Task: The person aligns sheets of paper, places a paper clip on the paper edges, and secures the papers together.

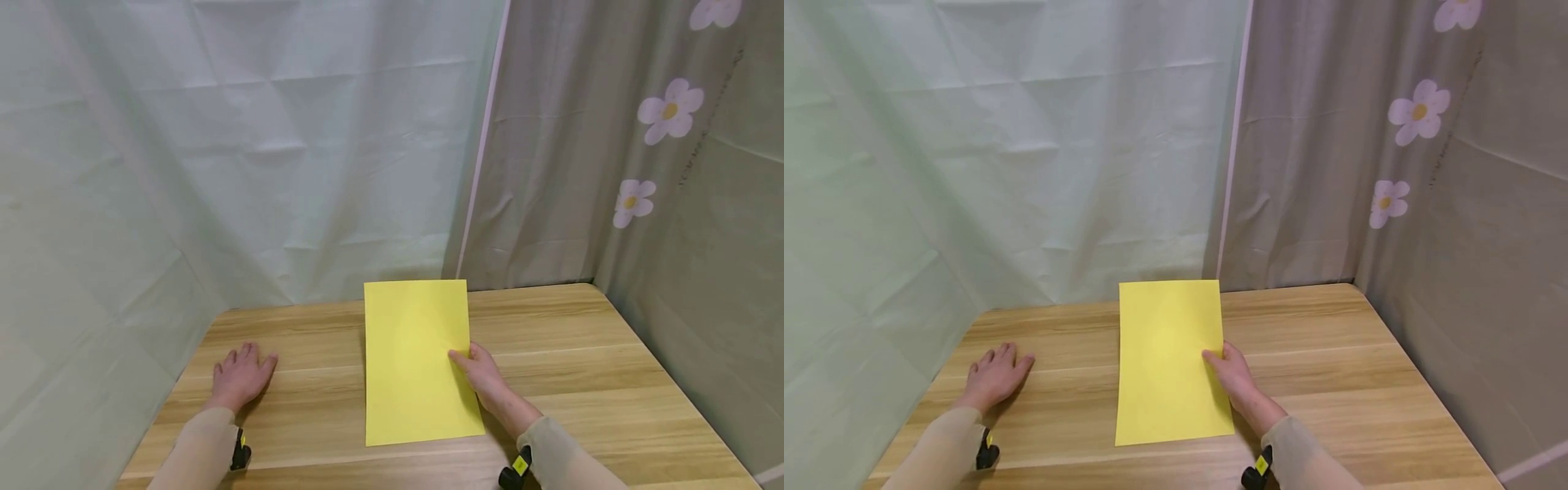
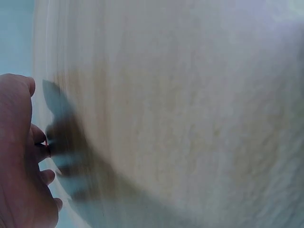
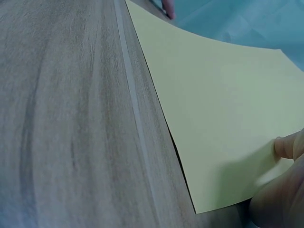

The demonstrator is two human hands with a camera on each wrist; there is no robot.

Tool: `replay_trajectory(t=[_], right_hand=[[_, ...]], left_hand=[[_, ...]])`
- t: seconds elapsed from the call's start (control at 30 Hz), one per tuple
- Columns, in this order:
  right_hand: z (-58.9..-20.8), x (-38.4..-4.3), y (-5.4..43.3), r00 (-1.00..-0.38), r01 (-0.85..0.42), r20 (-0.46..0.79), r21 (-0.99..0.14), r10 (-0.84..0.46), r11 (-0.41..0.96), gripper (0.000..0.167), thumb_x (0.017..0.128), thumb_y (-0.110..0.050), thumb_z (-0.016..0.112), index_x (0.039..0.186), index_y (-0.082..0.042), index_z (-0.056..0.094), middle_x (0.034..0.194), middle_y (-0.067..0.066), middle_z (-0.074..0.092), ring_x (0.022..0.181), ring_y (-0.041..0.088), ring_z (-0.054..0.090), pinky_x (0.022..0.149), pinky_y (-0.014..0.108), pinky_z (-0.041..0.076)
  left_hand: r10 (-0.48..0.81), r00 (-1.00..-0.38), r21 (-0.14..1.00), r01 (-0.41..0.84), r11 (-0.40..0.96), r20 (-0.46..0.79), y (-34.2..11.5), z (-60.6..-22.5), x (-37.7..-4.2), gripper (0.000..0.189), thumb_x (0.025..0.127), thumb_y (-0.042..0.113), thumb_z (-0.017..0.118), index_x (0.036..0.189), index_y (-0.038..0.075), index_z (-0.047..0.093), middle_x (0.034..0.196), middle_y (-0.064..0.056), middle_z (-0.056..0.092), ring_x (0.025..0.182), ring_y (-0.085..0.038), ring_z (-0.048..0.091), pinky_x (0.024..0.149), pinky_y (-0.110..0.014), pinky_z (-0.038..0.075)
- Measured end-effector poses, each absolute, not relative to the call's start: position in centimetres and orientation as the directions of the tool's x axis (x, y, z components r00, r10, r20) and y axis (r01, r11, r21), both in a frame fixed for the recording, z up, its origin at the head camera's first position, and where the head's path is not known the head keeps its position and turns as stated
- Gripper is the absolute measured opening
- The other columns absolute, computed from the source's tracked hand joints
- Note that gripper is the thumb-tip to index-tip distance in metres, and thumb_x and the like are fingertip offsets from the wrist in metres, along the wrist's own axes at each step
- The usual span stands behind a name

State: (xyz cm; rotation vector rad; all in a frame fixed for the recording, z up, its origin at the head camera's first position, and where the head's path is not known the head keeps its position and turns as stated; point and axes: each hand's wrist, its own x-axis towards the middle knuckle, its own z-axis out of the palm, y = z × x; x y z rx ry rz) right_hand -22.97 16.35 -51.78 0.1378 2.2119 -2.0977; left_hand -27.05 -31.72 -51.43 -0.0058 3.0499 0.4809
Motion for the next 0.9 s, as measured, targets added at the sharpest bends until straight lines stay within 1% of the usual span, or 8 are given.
replay_trajectory(t=[0.13,0.23,0.3,0.47,0.63,0.73,0.87,0.9], right_hand=[[-51.8,-22.9,16.4,-0.992,0.127,-0.127,-0.99,-0.004,0.062,0.047,0.106,-0.022,0.058,0.141,0.006,0.048,0.136,0.022,0.056,0.127,0.036,0.05,0.113,0.059,0.034],[-51.9,-22.8,16.5,-0.991,0.129,-0.13,-0.99,-0.012,0.062,0.053,0.106,-0.024,0.058,0.145,0.008,0.043,0.147,0.027,0.047,0.138,0.043,0.04,0.117,0.061,0.024],[-51.9,-22.9,16.5,-0.992,0.126,-0.127,-0.99,-0.013,0.065,0.054,0.106,-0.024,0.058,0.146,0.008,0.042,0.15,0.028,0.044,0.142,0.045,0.036,0.118,0.062,0.022],[-51.9,-22.9,16.6,-0.993,0.118,-0.119,-0.991,-0.015,0.062,0.054,0.106,-0.024,0.058,0.147,0.008,0.042,0.147,0.027,0.047,0.138,0.043,0.041,0.117,0.061,0.026],[-52.0,-23.0,16.5,-0.993,0.115,-0.116,-0.991,-0.017,0.071,0.062,0.106,-0.023,0.058,0.151,0.011,0.034,0.158,0.031,0.03,0.148,0.047,0.024,0.119,0.062,0.017],[-52.1,-23.0,16.5,-0.993,0.118,-0.119,-0.991,-0.016,0.059,0.059,0.105,-0.022,0.059,0.15,0.01,0.037,0.156,0.03,0.035,0.145,0.046,0.03,0.118,0.063,0.021],[-52.0,-23.0,16.4,-0.993,0.115,-0.116,-0.992,-0.011,0.05,0.052,0.105,-0.022,0.058,0.146,0.008,0.043,0.146,0.027,0.048,0.134,0.041,0.045,0.114,0.062,0.031],[-52.0,-22.9,16.4,-0.994,0.112,-0.112,-0.992,-0.009,0.055,0.053,0.106,-0.022,0.059,0.146,0.008,0.043,0.145,0.026,0.049,0.134,0.04,0.045,0.114,0.061,0.031]], left_hand=[[0.017,-0.999,0.301,0.003,0.954,-0.047,-31.3,-51.5,-26.9,0.083,0.108,0.054,0.033,0.153,-0.016,0.025,0.158,-0.04,0.017,0.141,-0.064,0.011,0.109,-0.079,0.005],[0.023,-0.999,0.301,0.011,0.954,-0.039,-31.0,-51.6,-26.9,0.081,0.108,0.052,0.034,0.152,-0.015,0.026,0.157,-0.039,0.019,0.141,-0.063,0.013,0.109,-0.079,0.007],[0.033,-0.999,0.302,0.021,0.953,-0.033,-30.7,-51.8,-26.9,0.08,0.109,0.051,0.035,0.152,-0.015,0.028,0.157,-0.039,0.021,0.142,-0.063,0.014,0.109,-0.079,0.007],[0.069,-0.998,0.296,0.063,0.953,-0.011,-29.9,-51.9,-26.9,0.078,0.109,0.051,0.035,0.153,-0.013,0.03,0.157,-0.037,0.025,0.142,-0.062,0.016,0.109,-0.079,0.008],[0.093,-0.996,0.294,0.09,0.951,0.003,-28.6,-51.7,-26.7,0.078,0.109,0.051,0.037,0.152,-0.013,0.031,0.158,-0.035,0.027,0.143,-0.06,0.018,0.111,-0.077,0.01],[0.11,-0.994,0.299,0.106,0.948,0.004,-27.9,-51.7,-26.7,0.077,0.109,0.051,0.037,0.153,-0.012,0.031,0.158,-0.034,0.027,0.144,-0.059,0.018,0.112,-0.076,0.009],[0.135,-0.991,0.299,0.133,0.945,0.014,-27.0,-51.8,-26.7,0.077,0.109,0.052,0.038,0.153,-0.011,0.033,0.159,-0.032,0.029,0.145,-0.057,0.019,0.113,-0.075,0.008],[0.143,-0.99,0.297,0.142,0.944,0.021,-26.8,-51.8,-26.7,0.077,0.109,0.051,0.038,0.153,-0.011,0.033,0.159,-0.032,0.029,0.145,-0.057,0.019,0.113,-0.076,0.009]])
